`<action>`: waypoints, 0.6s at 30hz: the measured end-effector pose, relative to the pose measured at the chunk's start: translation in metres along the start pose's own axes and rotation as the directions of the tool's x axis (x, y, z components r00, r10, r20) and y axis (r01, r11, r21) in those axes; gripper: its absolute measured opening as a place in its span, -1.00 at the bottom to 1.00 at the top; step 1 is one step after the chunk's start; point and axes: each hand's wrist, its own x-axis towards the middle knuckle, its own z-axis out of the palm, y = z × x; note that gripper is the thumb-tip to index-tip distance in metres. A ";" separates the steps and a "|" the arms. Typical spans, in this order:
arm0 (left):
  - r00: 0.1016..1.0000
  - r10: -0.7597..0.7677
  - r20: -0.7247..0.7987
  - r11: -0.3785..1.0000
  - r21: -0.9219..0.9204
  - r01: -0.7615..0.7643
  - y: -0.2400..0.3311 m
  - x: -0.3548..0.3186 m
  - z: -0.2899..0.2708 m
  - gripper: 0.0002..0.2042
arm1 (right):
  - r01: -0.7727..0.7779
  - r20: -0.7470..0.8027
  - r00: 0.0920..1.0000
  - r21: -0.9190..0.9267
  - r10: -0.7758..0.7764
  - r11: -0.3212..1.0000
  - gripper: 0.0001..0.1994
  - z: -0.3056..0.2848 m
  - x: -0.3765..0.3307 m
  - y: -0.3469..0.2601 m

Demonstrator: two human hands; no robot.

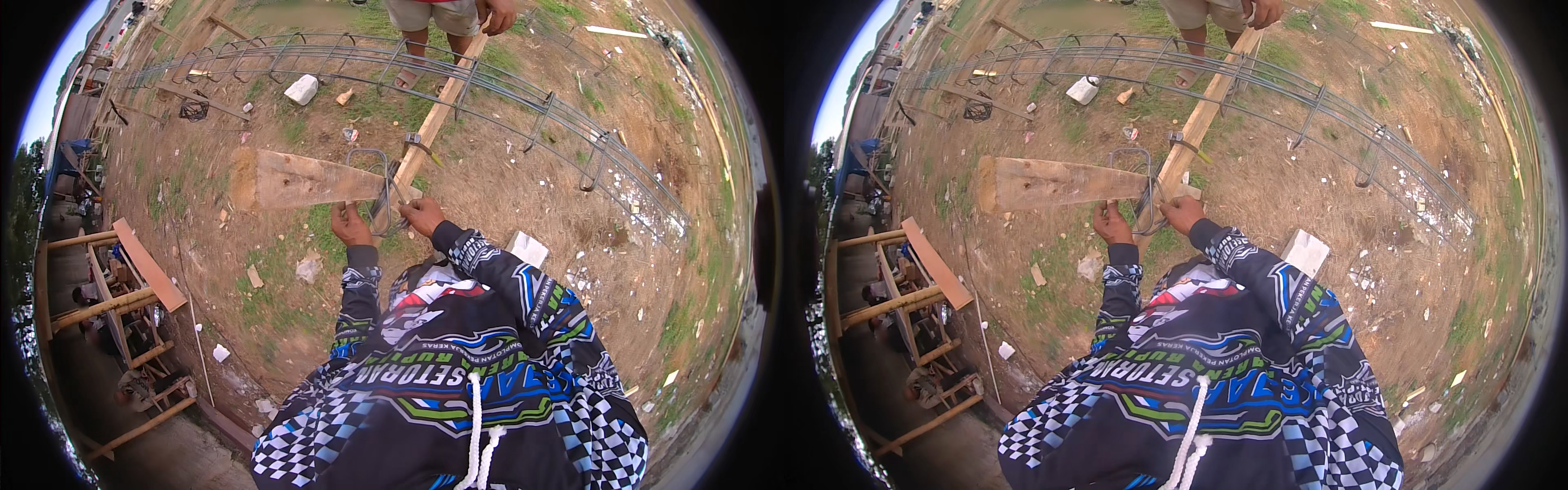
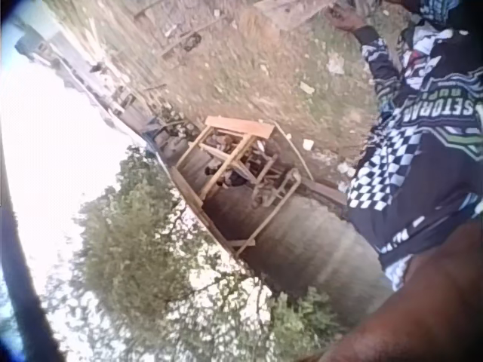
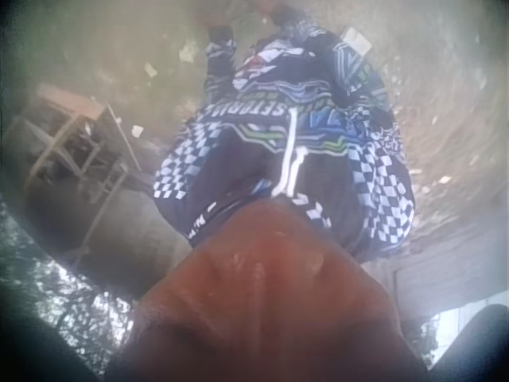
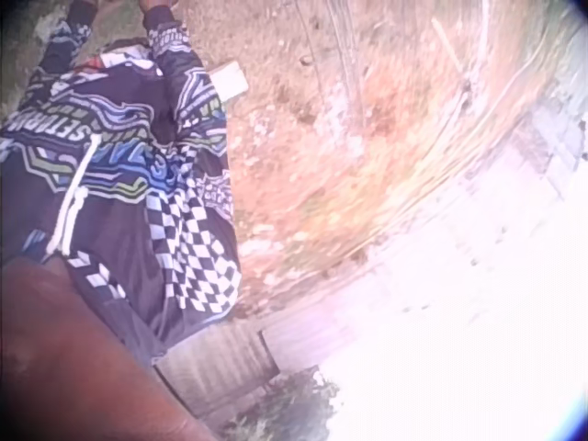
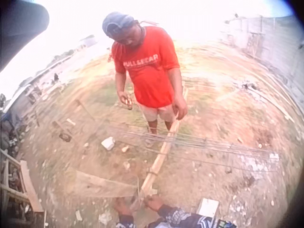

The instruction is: The person uses pliers to twist and secure wire ties around the intersections of a rebar cage. A coworker assists by holding the structure and using a hammer to adjust components. The person repeatedly bends, twists, and cuts wire to fasten the rebar grid together.

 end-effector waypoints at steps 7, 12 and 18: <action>0.889 -0.375 0.264 0.800 -0.391 0.454 0.041 0.019 -0.025 -0.83 | 0.089 0.023 0.995 0.209 -0.096 0.974 -0.55 -0.024 -0.022 0.005; 0.886 -0.240 0.398 0.691 -0.571 0.443 0.090 0.035 -0.048 -0.85 | 0.140 -0.137 0.985 0.246 -0.109 0.959 -0.61 -0.035 -0.036 -0.009; 0.924 0.195 0.329 0.717 -0.691 0.095 0.192 0.054 -0.053 -0.92 | 0.193 -0.152 0.976 0.294 -0.154 0.936 -0.65 -0.041 -0.050 -0.023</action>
